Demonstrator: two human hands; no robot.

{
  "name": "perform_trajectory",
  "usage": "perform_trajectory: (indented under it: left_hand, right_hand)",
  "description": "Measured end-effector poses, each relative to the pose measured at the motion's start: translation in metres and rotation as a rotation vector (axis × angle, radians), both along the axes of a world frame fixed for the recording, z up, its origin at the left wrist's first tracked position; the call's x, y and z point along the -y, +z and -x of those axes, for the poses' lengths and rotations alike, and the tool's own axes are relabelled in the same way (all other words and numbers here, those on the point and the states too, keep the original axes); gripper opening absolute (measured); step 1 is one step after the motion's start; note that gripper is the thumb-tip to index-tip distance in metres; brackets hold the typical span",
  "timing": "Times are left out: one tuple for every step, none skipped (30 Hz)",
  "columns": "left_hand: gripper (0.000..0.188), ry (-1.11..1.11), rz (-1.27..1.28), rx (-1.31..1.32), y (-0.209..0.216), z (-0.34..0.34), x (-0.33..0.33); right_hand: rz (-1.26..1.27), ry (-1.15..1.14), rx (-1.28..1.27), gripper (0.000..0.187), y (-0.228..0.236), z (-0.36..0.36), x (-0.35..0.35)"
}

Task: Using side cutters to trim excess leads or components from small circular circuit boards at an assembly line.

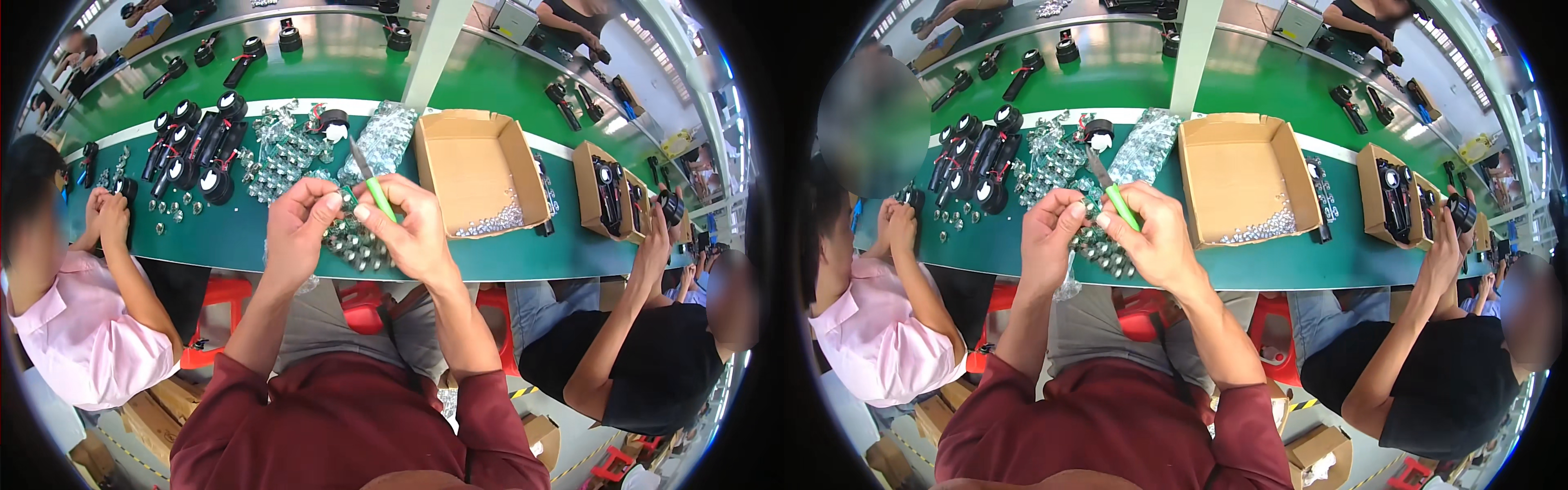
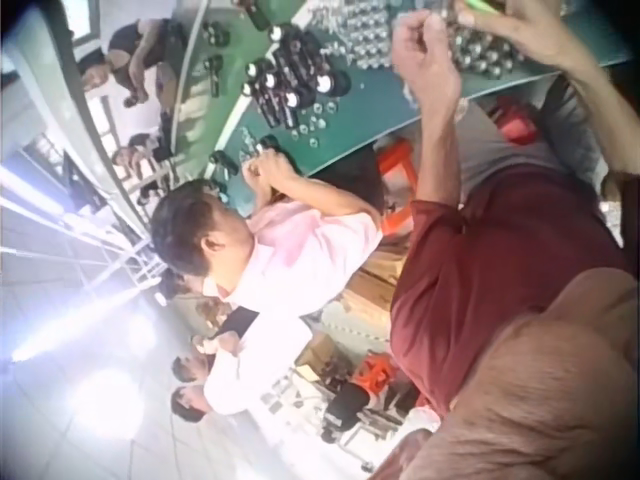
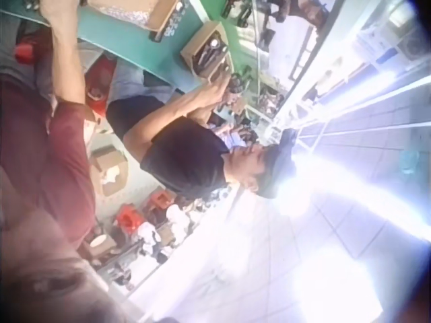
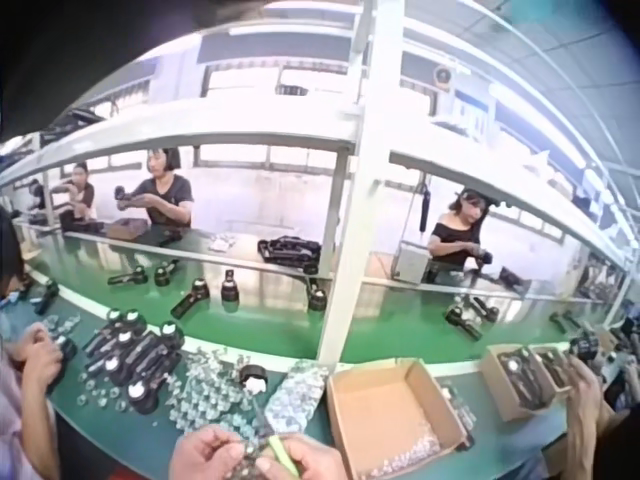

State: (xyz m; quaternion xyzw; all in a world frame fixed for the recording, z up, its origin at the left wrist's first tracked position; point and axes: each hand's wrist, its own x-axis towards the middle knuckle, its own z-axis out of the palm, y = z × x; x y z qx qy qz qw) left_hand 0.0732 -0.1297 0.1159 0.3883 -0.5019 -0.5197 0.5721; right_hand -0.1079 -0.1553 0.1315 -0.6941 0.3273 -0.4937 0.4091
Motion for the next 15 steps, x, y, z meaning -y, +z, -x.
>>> perform_trajectory:
  left_hand:
    - [0.014, 0.037, -0.002, -0.002, 0.001, 0.0, 0.0]
    - [0.014, 0.08, -0.01, -0.003, 0.0, -0.001, -0.001]
    - [0.015, 0.078, -0.046, 0.021, -0.001, -0.003, -0.004]
    - [0.015, 0.068, -0.026, 0.019, -0.002, -0.003, -0.004]
    - [0.016, 0.056, -0.009, 0.019, -0.002, -0.005, -0.004]
    - [0.015, 0.004, -0.049, 0.067, -0.002, -0.013, -0.003]
    - [0.014, -0.029, -0.046, 0.105, -0.001, -0.017, -0.001]
    - [0.014, -0.057, -0.046, 0.146, 0.0, -0.022, 0.002]
    - [0.014, -0.099, -0.086, 0.146, 0.006, -0.024, 0.006]
    - [0.017, -0.169, -0.081, 0.104, 0.005, -0.025, 0.012]
    - [0.016, -0.216, -0.141, 0.066, 0.012, -0.024, 0.014]
    - [0.018, -0.262, -0.161, -0.004, 0.008, -0.025, 0.018]
    - [0.019, -0.279, -0.179, -0.05, 0.005, -0.027, 0.018]
    - [0.02, -0.304, -0.189, -0.098, 0.002, -0.027, 0.02]
    - [0.023, -0.29, -0.177, -0.121, -0.003, -0.025, 0.021]
  right_hand:
    - [0.003, -0.006, -0.008, 0.016, -0.001, -0.001, -0.002]
    - [0.001, -0.005, -0.014, 0.016, -0.004, -0.002, -0.004]
    - [0.004, -0.015, -0.026, 0.015, -0.006, -0.003, -0.005]
    - [-0.016, -0.014, -0.028, 0.015, -0.006, -0.004, -0.004]
    - [-0.04, -0.013, -0.028, 0.015, -0.004, -0.005, -0.004]
    - [-0.054, 0.014, -0.019, 0.013, -0.004, -0.006, -0.003]
    - [-0.039, 0.038, -0.028, 0.014, -0.005, -0.005, -0.002]
    - [-0.027, 0.068, -0.032, 0.014, -0.006, -0.006, 0.0]
    - [-0.064, 0.083, -0.016, 0.014, -0.008, -0.005, 0.0]
    - [-0.104, 0.087, -0.002, 0.014, -0.007, -0.003, 0.002]
    - [-0.136, 0.099, 0.037, 0.013, -0.006, 0.0, 0.002]
    - [-0.095, 0.111, 0.04, 0.013, -0.006, 0.001, 0.007]
    - [-0.151, 0.13, 0.069, 0.014, -0.002, -0.001, 0.006]
    - [-0.135, 0.151, 0.079, 0.014, -0.005, -0.001, 0.01]
    - [-0.141, 0.163, 0.051, 0.014, -0.004, -0.001, 0.012]
